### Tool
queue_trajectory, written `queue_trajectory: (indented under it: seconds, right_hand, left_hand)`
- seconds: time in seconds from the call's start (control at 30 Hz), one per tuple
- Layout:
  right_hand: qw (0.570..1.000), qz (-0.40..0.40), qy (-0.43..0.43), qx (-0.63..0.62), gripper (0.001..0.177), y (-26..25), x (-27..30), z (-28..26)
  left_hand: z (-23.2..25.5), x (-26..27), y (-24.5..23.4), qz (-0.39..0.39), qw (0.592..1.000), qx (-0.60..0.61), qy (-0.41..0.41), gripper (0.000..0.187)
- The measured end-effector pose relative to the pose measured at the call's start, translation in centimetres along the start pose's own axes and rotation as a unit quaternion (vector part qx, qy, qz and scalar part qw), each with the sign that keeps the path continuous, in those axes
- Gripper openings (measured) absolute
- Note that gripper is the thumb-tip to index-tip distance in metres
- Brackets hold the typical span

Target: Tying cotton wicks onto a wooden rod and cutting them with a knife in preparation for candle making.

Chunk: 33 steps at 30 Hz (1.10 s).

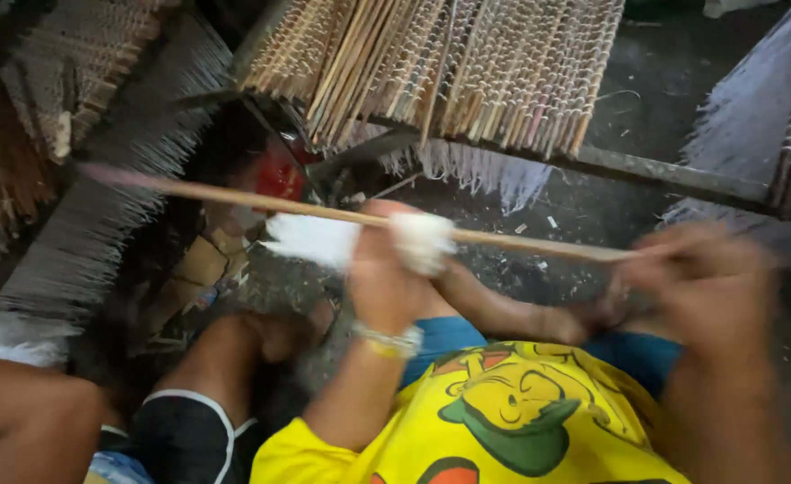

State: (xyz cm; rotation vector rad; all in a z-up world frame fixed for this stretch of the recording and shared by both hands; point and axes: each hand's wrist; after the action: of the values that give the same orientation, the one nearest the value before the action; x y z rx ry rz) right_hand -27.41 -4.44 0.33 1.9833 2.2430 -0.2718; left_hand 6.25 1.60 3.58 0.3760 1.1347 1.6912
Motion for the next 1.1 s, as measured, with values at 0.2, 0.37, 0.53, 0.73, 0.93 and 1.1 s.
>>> queue_trajectory:
  seconds: [0.2,0.37,0.53,0.73,0.93,1.1]
  right_hand:
    - [0.928,-0.228,-0.055,0.288,0.029,7.8,0.3,-9.2]
    - [0.863,-0.193,-0.182,0.430,0.018,7.9,0.0,-8.7]
    - [0.860,-0.204,-0.192,0.427,0.033,9.0,0.4,-8.9]
    - [0.836,-0.235,-0.184,0.461,0.056,8.1,0.5,-9.1]
    - [0.817,-0.257,-0.192,0.480,0.067,8.1,0.2,-8.9]
    - [0.823,-0.255,-0.191,0.470,0.057,8.2,0.3,-8.5]
  left_hand:
    - [-3.4,2.2,1.4,-0.183,0.927,-0.286,-0.158,0.024]
    - [-3.0,1.5,1.8,-0.304,0.793,-0.527,-0.028,0.028]
    - [-3.7,1.8,1.4,-0.280,0.852,-0.416,-0.153,0.035]
    - [-2.5,1.3,0.5,-0.240,0.915,-0.274,-0.175,0.037]
    - [-1.4,1.3,2.6,-0.270,0.871,-0.347,-0.220,0.052]
    - [-0.7,0.7,3.6,-0.273,0.809,-0.477,-0.208,0.056]
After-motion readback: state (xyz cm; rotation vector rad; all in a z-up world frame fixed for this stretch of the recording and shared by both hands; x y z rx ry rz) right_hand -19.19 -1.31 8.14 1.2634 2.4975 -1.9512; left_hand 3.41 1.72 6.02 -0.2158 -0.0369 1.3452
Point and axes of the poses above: each hand's wrist, its own x-axis away from the middle knuckle, its own y-axis out of the palm, z = x × y, and after that the axes turned 10 degrees about -z, right-handed
